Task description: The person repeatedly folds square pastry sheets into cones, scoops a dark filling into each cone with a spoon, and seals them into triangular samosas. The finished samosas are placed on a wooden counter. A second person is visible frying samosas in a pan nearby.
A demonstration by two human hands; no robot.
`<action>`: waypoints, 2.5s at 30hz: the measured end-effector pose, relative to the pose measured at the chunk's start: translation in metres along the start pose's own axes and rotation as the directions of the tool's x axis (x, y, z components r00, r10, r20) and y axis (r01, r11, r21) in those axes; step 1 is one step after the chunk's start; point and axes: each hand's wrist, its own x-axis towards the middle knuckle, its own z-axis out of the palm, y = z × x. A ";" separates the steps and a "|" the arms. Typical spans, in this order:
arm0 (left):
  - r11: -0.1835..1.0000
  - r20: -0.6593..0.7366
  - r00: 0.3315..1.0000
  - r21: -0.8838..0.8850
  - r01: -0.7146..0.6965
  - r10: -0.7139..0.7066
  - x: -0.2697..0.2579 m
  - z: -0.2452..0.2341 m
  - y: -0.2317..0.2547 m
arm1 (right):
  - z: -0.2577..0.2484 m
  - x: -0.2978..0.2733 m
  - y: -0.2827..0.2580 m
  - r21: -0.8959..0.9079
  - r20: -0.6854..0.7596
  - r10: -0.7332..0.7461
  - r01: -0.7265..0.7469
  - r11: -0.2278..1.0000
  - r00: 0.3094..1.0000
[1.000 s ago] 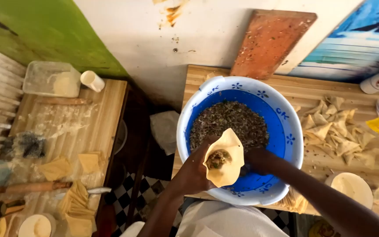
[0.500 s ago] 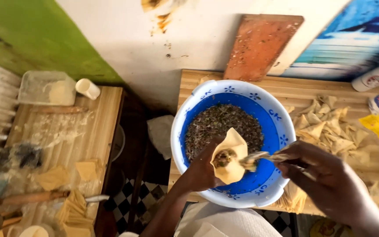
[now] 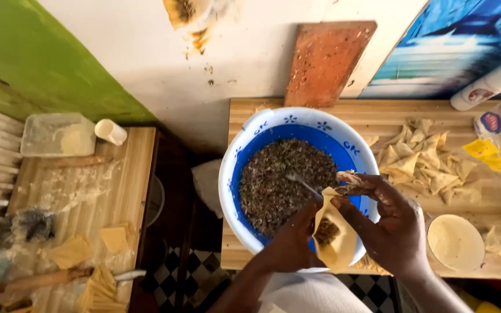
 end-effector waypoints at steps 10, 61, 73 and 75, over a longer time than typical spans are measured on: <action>0.977 -0.083 0.996 0.212 0.029 -0.012 0.012 -0.005 0.033 | -0.035 -0.030 0.011 -0.003 0.225 -0.197 0.203 0.979 0.954; 0.811 -0.207 0.887 -0.528 0.254 -0.413 0.097 0.058 -0.037 | -0.104 -0.104 0.280 -0.766 -0.289 0.631 -0.570 0.299 0.720; 0.750 -0.162 0.913 -0.633 0.194 -0.373 0.075 0.047 -0.041 | -0.107 -0.104 0.302 -0.596 -0.431 0.388 -0.580 0.556 0.815; 0.687 -0.078 0.969 -0.719 0.108 -0.235 0.070 0.046 -0.039 | -0.114 -0.093 0.276 -0.011 -0.492 0.582 -0.673 0.739 0.647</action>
